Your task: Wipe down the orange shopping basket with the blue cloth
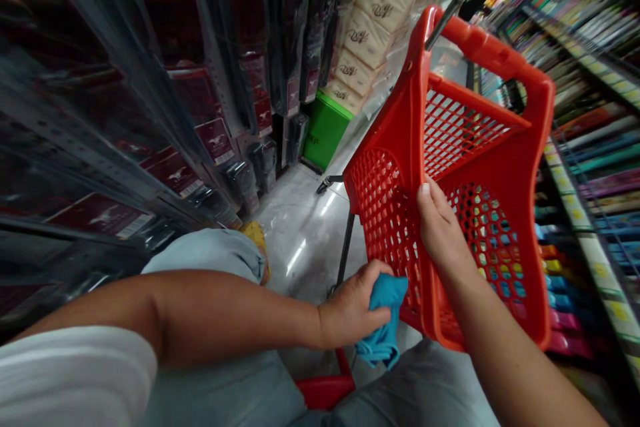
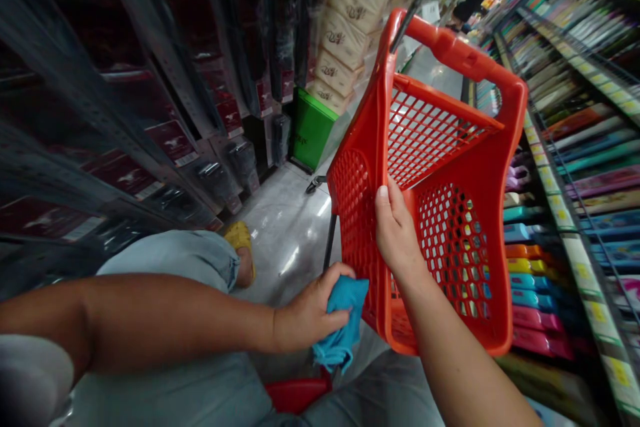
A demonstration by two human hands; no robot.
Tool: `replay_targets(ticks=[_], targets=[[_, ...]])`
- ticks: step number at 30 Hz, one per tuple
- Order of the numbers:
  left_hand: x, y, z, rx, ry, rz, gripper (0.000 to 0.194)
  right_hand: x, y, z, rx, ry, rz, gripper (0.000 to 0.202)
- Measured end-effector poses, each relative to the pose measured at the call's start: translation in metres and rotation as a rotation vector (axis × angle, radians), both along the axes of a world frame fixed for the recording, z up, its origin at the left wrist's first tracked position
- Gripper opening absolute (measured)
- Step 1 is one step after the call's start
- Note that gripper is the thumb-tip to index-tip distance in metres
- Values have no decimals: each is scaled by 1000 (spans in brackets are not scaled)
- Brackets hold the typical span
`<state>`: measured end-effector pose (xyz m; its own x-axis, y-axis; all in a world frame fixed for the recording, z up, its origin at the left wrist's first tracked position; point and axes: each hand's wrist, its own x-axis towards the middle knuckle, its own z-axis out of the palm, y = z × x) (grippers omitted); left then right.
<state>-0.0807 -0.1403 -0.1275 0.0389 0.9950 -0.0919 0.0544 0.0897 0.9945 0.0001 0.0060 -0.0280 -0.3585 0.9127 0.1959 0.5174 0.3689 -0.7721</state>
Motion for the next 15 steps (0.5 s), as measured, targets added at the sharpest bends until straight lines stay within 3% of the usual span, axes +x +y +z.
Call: replay_targets(ticks=[3,4,8,10,15], targets=[[-7,15,6,-54,8,137,42,-2,-1,2,-47,6,-53,69],[-10,18,9,-7,20,127,43,-3,-1,3,-61,5,-66,68],[-19,23,25,528,166,-230,41,-1,-3,6,-75,-13,-40,65],[-22,30,31,631,254,-287,39,1,-2,7,-64,-19,-14,64],[-34,63,40,411,287,28,48,2,-1,4,-86,23,-76,65]])
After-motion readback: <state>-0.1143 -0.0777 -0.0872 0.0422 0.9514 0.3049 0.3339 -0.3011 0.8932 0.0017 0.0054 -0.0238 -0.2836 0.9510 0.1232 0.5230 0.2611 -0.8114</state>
